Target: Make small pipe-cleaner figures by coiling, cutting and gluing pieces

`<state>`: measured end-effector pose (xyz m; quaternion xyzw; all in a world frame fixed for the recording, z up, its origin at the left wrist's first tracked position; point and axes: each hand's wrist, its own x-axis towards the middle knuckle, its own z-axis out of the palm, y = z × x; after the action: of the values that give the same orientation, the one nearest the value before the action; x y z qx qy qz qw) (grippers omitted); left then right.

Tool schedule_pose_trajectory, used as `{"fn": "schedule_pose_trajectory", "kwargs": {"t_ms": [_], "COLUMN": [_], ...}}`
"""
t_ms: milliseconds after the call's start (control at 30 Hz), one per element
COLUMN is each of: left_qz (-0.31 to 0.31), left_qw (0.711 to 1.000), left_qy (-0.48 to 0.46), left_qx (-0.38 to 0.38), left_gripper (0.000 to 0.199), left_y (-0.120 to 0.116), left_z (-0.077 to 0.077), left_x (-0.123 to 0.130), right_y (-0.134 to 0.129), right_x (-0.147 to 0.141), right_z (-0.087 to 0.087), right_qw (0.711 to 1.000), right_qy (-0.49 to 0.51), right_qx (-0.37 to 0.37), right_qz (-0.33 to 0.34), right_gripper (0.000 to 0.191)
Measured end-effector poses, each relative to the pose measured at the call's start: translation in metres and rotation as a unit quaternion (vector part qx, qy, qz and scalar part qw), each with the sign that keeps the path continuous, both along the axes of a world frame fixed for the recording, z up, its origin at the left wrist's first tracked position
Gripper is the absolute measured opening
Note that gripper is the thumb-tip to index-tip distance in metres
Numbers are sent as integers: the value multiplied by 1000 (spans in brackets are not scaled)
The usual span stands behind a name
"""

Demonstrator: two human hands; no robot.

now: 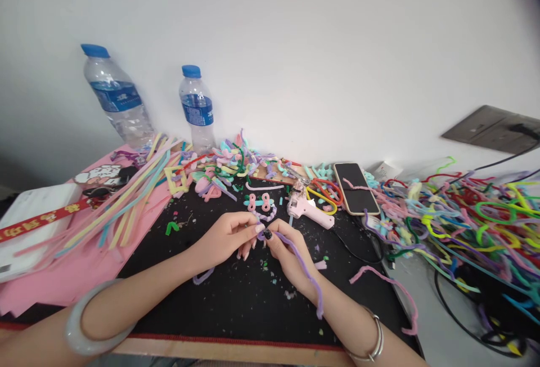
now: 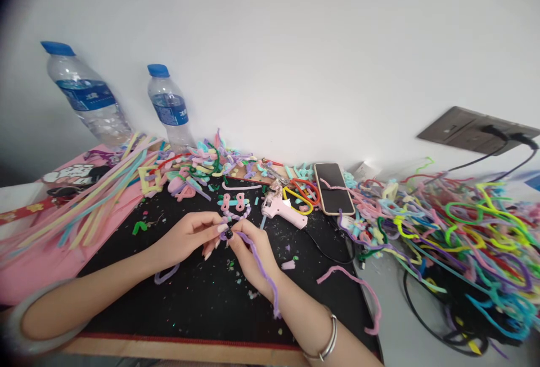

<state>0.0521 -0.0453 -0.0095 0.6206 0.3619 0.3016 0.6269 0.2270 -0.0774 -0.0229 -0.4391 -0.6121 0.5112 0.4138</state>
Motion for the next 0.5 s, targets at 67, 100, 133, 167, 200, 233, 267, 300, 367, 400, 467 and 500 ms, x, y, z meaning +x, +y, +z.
{"fn": "schedule_pose_trajectory", "kwargs": {"t_ms": [67, 100, 133, 167, 200, 233, 267, 300, 367, 400, 467, 500], "left_qz": [-6, -9, -12, -15, -19, -25, -30, -36, -47, -52, -59, -62], "left_qw": [1000, 1000, 1000, 1000, 999, 999, 998, 997, 995, 993, 991, 990], "left_qy": [-7, -11, -15, -20, -26, -31, -37, -44, -59, -66, -76, -79], "left_qx": [1, -2, -6, -11, -18, -26, -35, -45, -68, -79, -97, -104], "left_gripper": [33, 33, 32, 32, 31, 30, 30, 30, 30, 30, 30, 30], "left_y": [-2, -3, -4, -4, -5, -6, -6, -6, -7, -7, -7, -7], "left_z": [0, -1, -1, -2, -2, -3, -4, -4, -5, -6, -8, -9], "left_x": [0, 1, 1, 2, 2, 2, 2, 3, 3, 3, 3, 4], "right_y": [-1, -1, -2, -2, -3, -3, -3, -4, -3, -3, -2, -2], "right_x": [-1, -1, -1, -2, -2, -2, -2, -2, -1, -1, -1, 0], "right_z": [2, 3, 3, 4, 5, 5, 5, 6, 6, 6, 5, 5], "right_qw": [1000, 999, 999, 998, 997, 996, 993, 991, 984, 980, 975, 973], "right_qy": [-23, -31, -37, -43, -49, -58, -68, -79, -101, -109, -120, -123], "right_qx": [15, 23, 33, 45, 59, 74, 91, 109, 146, 163, 188, 195], "right_qz": [11, 10, 6, 1, -6, -11, -16, -18, -17, -14, -7, -5], "right_gripper": [28, 29, 30, 30, 30, 30, 29, 29, 27, 27, 26, 26]}}
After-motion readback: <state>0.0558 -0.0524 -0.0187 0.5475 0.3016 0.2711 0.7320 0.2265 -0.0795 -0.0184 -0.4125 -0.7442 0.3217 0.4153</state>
